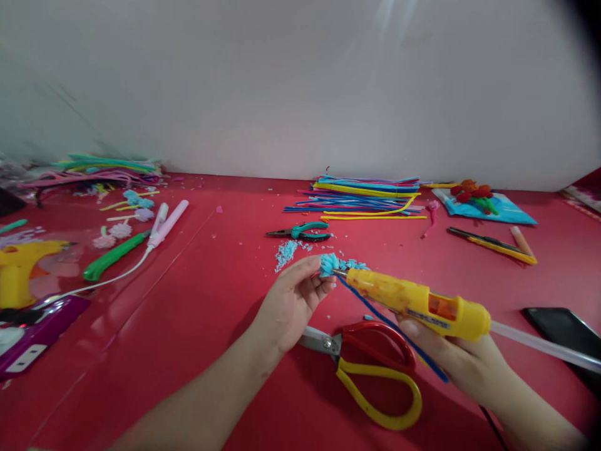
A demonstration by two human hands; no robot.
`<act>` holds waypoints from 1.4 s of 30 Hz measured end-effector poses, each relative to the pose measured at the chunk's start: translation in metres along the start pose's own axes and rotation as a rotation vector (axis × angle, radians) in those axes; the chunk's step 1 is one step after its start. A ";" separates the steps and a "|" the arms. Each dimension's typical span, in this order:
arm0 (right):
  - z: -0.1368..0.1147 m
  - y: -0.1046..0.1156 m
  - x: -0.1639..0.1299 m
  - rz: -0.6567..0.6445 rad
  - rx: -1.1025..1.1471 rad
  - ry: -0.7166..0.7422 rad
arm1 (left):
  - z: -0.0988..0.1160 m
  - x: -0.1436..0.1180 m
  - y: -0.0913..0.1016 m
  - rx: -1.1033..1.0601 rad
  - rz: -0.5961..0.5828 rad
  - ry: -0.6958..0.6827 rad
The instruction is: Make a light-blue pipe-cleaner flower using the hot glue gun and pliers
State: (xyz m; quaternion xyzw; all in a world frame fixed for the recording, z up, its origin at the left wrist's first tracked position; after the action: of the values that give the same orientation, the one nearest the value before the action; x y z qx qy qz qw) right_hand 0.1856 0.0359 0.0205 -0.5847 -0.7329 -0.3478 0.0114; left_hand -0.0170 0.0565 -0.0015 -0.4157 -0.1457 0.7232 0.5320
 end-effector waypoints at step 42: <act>0.101 0.028 0.036 0.016 -0.598 -0.628 | 0.010 0.016 0.011 -0.087 0.150 -0.058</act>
State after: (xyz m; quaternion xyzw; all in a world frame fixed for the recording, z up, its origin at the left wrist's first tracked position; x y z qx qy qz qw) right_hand 0.2378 0.1214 -0.0267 -0.6453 -0.5634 -0.3498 -0.3793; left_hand -0.0334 0.0689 -0.0097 -0.4271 -0.1610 0.7657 0.4532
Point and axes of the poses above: each hand's wrist, its own x-axis towards the middle knuckle, its own y-axis out of the back of the hand, z = x × y, the point moved 4 cm from there along x, towards the middle knuckle, and after that the axes turned 10 degrees about z, right-handed, at the moved point
